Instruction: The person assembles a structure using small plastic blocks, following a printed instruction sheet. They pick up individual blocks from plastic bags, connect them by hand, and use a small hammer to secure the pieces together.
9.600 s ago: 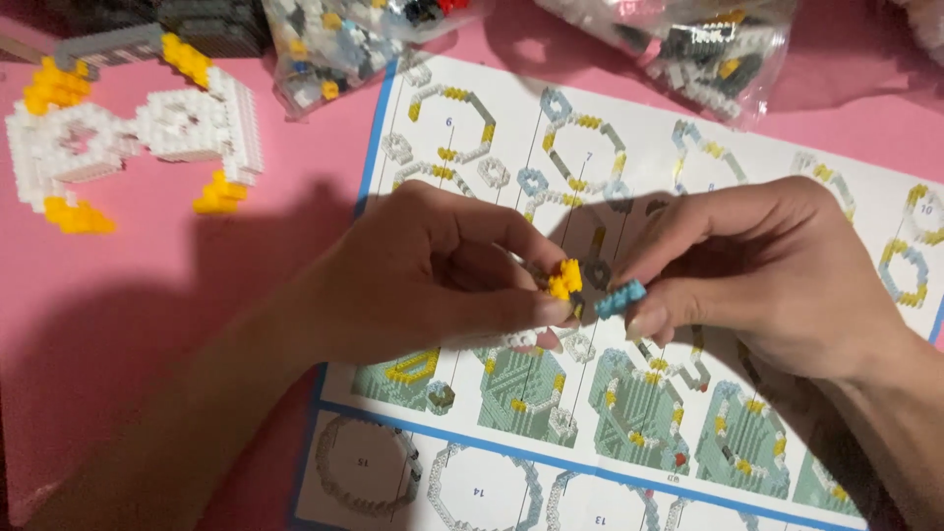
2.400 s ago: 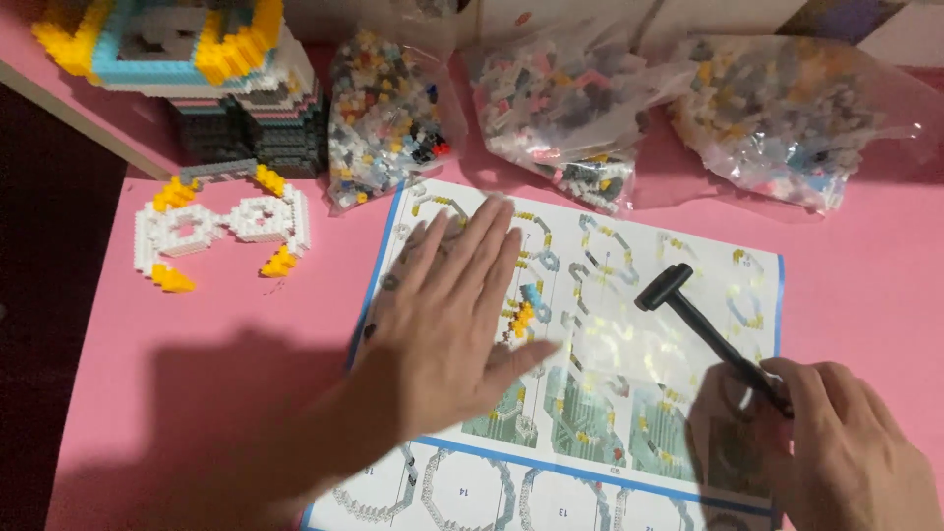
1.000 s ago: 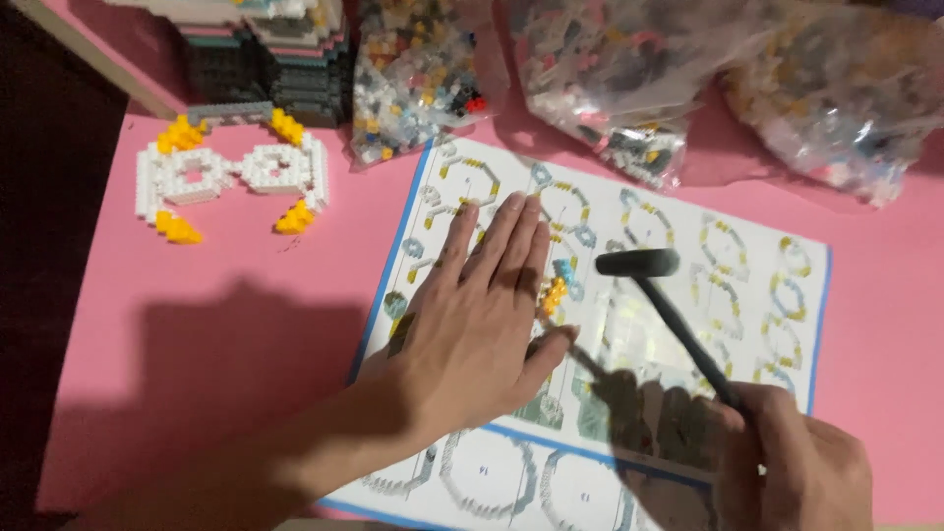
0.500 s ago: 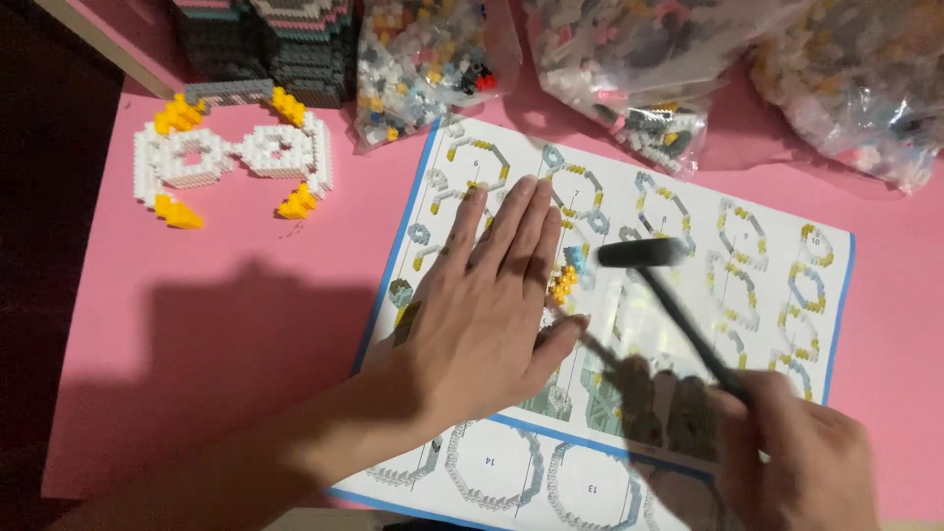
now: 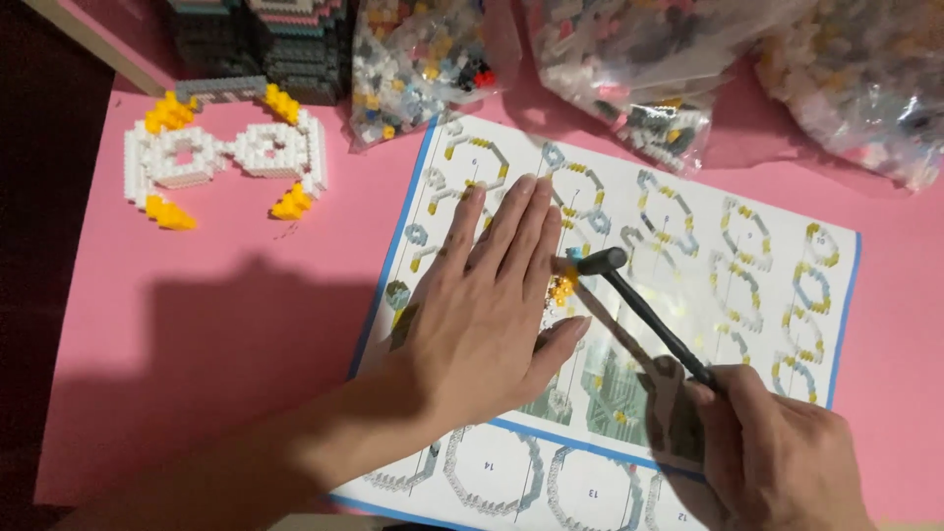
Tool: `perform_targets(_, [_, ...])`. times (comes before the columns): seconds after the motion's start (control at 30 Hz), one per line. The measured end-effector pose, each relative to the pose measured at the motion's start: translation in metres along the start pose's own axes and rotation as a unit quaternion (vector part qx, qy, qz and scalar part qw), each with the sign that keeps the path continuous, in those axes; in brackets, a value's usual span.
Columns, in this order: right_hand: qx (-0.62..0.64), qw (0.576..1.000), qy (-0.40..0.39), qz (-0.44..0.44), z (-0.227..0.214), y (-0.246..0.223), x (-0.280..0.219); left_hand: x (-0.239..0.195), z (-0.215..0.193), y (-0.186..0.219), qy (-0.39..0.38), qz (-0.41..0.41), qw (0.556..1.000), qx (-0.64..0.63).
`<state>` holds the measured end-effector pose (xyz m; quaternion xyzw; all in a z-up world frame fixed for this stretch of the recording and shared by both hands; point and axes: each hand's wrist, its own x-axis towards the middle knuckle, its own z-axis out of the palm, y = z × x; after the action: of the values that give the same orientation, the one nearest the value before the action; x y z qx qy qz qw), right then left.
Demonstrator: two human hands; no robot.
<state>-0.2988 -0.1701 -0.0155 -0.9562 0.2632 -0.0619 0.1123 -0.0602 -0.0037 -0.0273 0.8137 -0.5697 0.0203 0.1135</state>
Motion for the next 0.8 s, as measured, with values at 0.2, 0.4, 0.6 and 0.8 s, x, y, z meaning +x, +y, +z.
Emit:
perform_targets(0.2, [-0.043,0.988,0.01,-0.146,-0.001,0.005,0.0,-0.001,0.001,0.002,-0.006,0.004,1.0,0.008])
perform_targets(0.4, [0.049,0.997,-0.008,0.054,-0.001,0.001,-0.005,-0.002,0.001,0.001,-0.01,0.006,1.0,0.002])
perform_targets(0.6, [0.04,0.991,0.061,0.114,0.002,0.018,-0.01,0.0,0.002,-0.005,0.016,0.019,1.0,0.0])
perform_targets(0.8, [0.076,0.99,0.085,0.081,0.02,0.069,-0.006,0.002,0.0,-0.015,0.106,0.038,0.987,-0.114])
